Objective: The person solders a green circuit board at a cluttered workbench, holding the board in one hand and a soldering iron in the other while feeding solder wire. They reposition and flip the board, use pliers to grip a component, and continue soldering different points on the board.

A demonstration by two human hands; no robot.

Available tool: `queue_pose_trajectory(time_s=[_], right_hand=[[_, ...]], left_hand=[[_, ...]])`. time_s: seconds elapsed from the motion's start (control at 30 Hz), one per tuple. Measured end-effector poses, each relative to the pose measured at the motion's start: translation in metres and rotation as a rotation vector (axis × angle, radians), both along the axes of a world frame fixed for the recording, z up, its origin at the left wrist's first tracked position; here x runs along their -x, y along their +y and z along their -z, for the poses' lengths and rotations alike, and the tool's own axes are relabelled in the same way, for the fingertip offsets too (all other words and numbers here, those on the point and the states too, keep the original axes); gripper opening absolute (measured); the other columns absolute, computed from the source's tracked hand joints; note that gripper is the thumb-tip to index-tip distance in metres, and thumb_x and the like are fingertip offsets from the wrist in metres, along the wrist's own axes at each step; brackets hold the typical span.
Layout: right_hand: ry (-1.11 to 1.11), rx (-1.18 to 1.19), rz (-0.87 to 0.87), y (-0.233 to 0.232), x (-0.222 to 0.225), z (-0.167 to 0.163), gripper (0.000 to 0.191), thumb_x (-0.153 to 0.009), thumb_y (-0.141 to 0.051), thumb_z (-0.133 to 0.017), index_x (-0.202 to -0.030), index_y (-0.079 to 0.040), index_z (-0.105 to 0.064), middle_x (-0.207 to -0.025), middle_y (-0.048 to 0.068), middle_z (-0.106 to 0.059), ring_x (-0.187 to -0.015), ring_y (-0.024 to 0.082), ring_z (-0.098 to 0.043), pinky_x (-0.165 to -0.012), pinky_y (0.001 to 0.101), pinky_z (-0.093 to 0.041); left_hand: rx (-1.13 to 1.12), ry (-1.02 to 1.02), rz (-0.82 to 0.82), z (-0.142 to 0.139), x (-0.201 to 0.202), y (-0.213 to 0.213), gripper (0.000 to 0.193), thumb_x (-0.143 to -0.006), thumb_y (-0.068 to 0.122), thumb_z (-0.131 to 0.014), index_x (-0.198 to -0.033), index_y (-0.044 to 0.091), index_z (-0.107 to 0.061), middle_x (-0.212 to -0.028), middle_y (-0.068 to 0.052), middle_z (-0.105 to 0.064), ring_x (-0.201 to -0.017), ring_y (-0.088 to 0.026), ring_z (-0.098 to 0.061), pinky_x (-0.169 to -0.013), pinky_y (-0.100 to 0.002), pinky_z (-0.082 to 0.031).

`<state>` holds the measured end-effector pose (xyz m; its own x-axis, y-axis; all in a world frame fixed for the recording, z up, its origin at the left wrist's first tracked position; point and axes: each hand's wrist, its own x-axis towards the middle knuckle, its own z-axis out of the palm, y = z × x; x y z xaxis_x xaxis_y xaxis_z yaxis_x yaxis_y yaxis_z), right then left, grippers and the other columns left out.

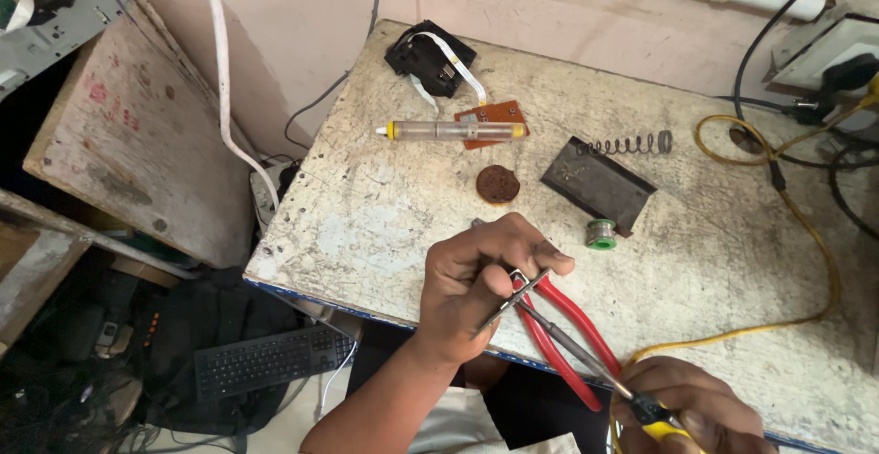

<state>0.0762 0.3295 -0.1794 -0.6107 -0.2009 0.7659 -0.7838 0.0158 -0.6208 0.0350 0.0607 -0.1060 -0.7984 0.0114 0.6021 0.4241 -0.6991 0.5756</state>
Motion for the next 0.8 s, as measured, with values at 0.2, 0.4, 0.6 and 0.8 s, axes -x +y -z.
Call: queue_pose_trajectory(time_s=[0.2, 0.4, 0.6, 0.8], right_hand=[[-0.054, -0.125, -0.177, 0.007, 0.002, -0.016, 0.032, -0.103, -0.024, -0.058, -0.080, -0.002, -0.065, -0.079, 0.018, -0.077, -0.074, 0.031, -0.076, -0.077, 0.0487, -0.064], [-0.076, -0.252, -0.241, 0.025, 0.001, -0.015, 0.036, -0.106, -0.021, -0.051, -0.086, -0.002, -0.074, -0.093, 0.019, -0.081, -0.090, 0.034, -0.077, -0.091, 0.0514, -0.067], [-0.049, -0.383, -0.204, 0.033, -0.003, 0.005, 0.038, -0.105, -0.026, -0.049, -0.092, 0.000, -0.073, -0.099, 0.020, -0.080, -0.098, 0.036, -0.076, -0.094, 0.0516, -0.063], [0.040, -0.442, -0.235, 0.042, 0.007, 0.010, 0.033, -0.105, -0.023, -0.049, -0.099, 0.001, -0.071, -0.103, 0.022, -0.079, -0.103, 0.039, -0.074, -0.097, 0.0540, -0.060]], left_hand=[[-0.047, -0.035, 0.044, 0.003, 0.000, 0.002, 0.038, -0.104, 0.042, -0.070, -0.109, 0.005, -0.067, -0.107, -0.015, -0.073, -0.099, -0.015, -0.068, -0.093, -0.034, -0.054], [-0.148, -0.060, 0.145, 0.007, 0.002, 0.000, 0.035, -0.101, 0.041, -0.072, -0.107, 0.007, -0.067, -0.103, -0.014, -0.074, -0.098, -0.015, -0.068, -0.087, -0.033, -0.054], [-0.146, -0.026, 0.178, 0.008, 0.001, -0.004, 0.033, -0.104, 0.039, -0.071, -0.110, 0.007, -0.068, -0.104, -0.013, -0.076, -0.096, -0.012, -0.067, -0.087, -0.031, -0.054], [-0.173, -0.056, 0.211, 0.006, 0.000, -0.005, 0.033, -0.102, 0.037, -0.071, -0.108, 0.005, -0.068, -0.108, -0.014, -0.076, -0.096, -0.014, -0.068, -0.087, -0.032, -0.055]])
